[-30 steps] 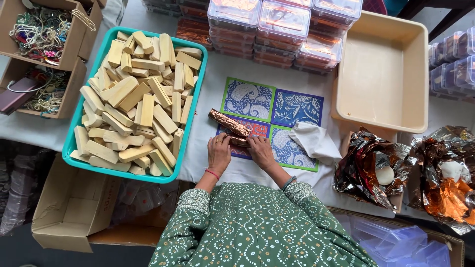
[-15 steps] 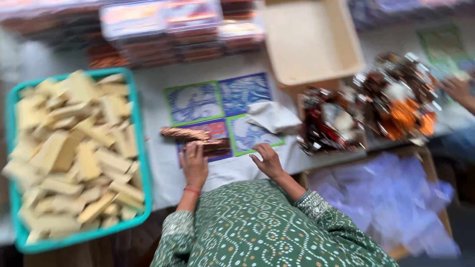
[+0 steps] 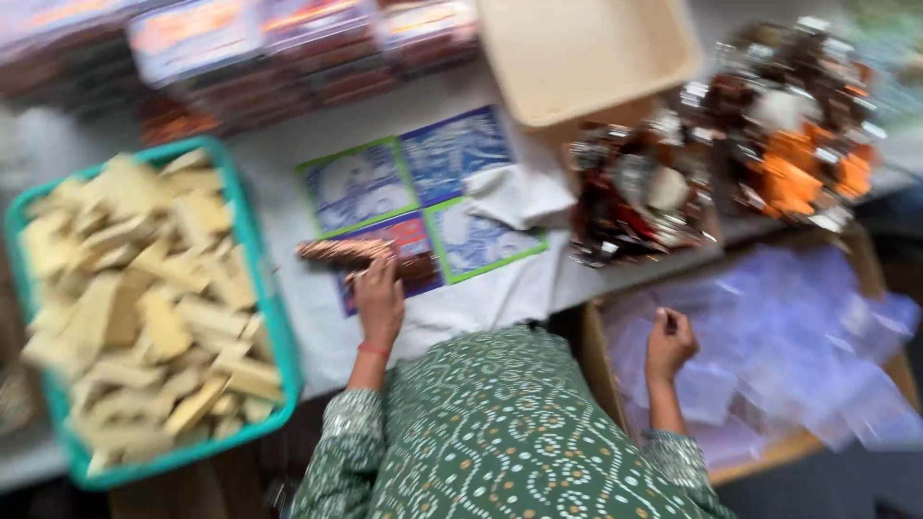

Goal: The person wipes a wooden block with a white cloth, then wraps it in copper foil. They place the wrapped block into a small plastic container, close the lid, and set it aside. The person repeats this process with another wooden block.

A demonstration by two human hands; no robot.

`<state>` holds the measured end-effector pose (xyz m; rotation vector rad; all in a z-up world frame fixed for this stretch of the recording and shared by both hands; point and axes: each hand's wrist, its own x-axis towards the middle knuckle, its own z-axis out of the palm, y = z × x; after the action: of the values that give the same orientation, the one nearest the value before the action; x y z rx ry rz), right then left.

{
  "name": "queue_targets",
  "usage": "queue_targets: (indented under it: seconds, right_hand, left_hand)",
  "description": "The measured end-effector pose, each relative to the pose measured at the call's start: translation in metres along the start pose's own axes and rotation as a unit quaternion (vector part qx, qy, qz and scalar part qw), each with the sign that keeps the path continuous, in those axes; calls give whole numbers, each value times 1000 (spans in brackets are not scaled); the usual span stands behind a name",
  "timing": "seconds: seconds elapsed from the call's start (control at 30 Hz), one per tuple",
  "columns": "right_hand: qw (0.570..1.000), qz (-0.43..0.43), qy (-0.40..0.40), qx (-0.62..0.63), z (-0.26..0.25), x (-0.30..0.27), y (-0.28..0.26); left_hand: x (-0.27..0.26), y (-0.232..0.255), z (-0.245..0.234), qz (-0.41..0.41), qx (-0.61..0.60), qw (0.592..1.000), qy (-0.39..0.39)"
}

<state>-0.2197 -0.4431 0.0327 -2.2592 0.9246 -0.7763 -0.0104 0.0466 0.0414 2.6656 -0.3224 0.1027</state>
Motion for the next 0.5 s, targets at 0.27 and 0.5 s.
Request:
queue_targets:
  seconds: [0.27,0.5]
  right_hand:
    - [900,-226,-339,159,139,-28,-192]
    - [760,-429,-486,41,249,-58,-316]
  left_hand:
    - [2,-20,-3,-28,29,999,9]
    - [4,-33,8,-51,21,998,42]
